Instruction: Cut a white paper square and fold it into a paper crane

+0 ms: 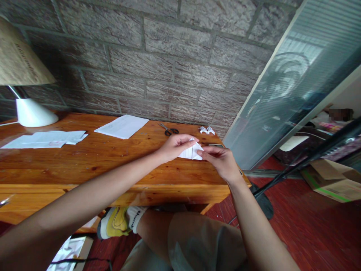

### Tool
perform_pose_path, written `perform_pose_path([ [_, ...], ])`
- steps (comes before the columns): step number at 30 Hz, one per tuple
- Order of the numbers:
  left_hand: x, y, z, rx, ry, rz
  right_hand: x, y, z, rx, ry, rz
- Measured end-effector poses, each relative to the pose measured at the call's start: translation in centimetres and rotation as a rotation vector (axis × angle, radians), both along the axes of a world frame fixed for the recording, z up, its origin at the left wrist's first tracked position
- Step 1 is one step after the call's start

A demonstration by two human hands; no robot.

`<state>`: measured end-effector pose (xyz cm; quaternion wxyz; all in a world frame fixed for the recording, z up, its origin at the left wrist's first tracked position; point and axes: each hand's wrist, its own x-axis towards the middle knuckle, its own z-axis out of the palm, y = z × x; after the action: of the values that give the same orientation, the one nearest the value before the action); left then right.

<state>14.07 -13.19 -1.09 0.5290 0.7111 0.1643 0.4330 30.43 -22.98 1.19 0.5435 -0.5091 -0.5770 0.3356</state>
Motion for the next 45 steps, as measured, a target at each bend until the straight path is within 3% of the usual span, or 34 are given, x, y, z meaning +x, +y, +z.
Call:
perform_pose_path([
  [14,0.2,-0.2,0.1,-0.009,0.004,0.034,-0.3,0.1,-0.3,0.036,-0.048,-0.088],
  [28,0.2,0.1,-0.2,0.014,0.025,0.01,-0.3,0.3,-0.5,0.066,-0.102,-0.046],
  [36,0.3,-0.1,-0.1,-0.002,0.024,-0.025,0.3,0.7,-1.1,0.023,-0.021,-0.012],
  [41,0.3,0.2,-0.4,-0.035,-0.002,-0.076,0.0,0.7,-1.3,0.081,-0.057,-0.076],
  [45,0.3,0.4,-0.4,-0.046,0.026,-0.024,0.0,0.8,-1.8,0.101,-0.118,-0.145],
])
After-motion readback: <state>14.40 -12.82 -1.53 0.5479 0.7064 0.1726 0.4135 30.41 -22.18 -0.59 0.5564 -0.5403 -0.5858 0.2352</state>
